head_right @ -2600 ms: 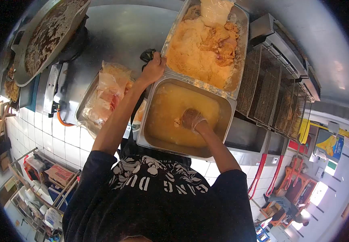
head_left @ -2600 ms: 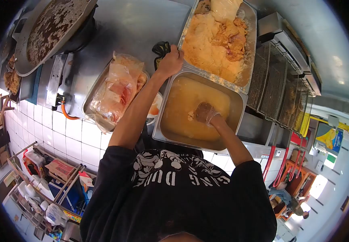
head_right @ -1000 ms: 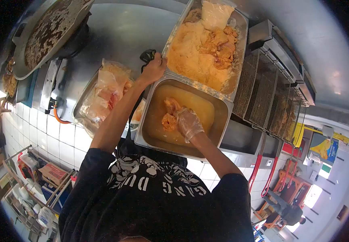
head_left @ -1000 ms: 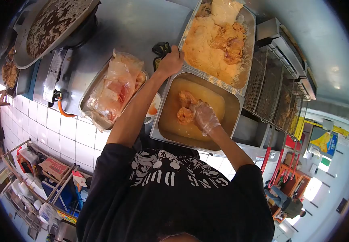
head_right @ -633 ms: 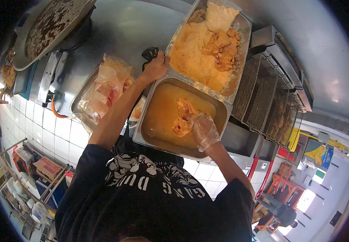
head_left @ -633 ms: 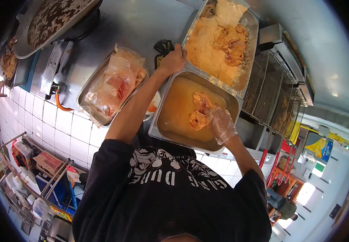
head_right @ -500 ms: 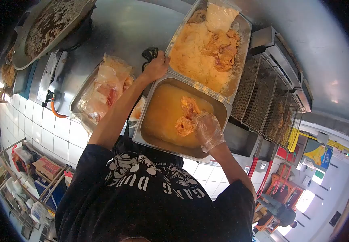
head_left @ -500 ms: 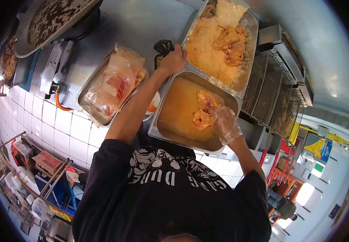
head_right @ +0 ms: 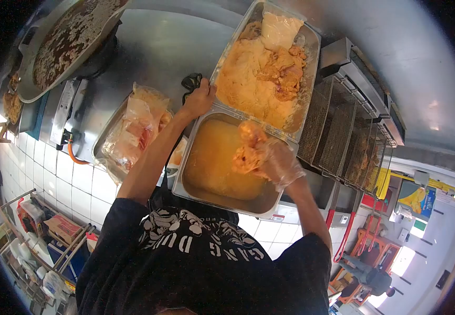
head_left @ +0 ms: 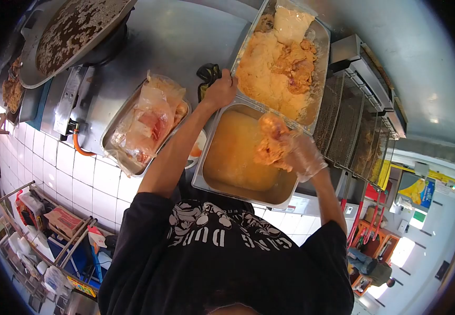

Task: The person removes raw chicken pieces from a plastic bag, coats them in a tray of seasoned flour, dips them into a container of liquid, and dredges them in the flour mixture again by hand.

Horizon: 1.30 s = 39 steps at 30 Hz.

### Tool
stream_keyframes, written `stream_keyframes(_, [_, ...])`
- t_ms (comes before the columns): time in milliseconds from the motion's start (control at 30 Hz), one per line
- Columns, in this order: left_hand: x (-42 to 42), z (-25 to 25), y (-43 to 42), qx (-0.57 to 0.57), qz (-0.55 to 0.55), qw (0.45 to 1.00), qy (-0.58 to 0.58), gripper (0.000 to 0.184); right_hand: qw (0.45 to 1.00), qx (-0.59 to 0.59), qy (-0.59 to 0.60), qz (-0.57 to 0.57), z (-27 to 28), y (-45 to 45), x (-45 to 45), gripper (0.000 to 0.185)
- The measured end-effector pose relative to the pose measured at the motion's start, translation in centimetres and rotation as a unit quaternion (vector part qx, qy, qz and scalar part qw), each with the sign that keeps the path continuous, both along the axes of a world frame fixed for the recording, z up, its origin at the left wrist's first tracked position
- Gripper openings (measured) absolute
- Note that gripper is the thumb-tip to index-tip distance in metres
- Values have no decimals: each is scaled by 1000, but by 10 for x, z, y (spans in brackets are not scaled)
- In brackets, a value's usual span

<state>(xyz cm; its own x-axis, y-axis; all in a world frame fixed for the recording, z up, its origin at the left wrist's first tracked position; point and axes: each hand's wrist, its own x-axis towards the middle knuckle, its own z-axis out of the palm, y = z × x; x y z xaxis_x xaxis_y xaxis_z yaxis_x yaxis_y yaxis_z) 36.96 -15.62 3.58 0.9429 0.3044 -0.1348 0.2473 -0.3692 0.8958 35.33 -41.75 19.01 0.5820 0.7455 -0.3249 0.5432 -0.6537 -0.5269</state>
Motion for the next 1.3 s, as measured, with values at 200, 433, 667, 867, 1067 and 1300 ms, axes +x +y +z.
stream_keyframes(200, [-1, 1, -1, -16, -5, 1000, 4, 30, 968, -105, -205, -104, 32, -4, 85, 36])
stream_keyframes(433, [-2, -1, -2, 9, 7, 999, -41, 27, 948, -264, -162, -76, -84, -24, 195, 20])
stream_keyframes(667, [-3, 4, -1, -16, 1, 999, -33, 27, 923, -352, -130, 83, -100, -19, 255, 11])
stream_keyframes(867, [-2, -4, -3, -35, -4, 999, -30, 26, 945, -297, -134, 9, -98, 2, 268, 12])
stream_keyframes(1067, [-8, 27, -21, 23, 52, 998, 11, 25, 960, -246, -130, -36, -105, 17, 262, 13])
stream_keyframes(1300, [4, 88, -107, 177, -7, 953, -246, 43, 973, -120, -118, -158, -127, 23, 229, 16])
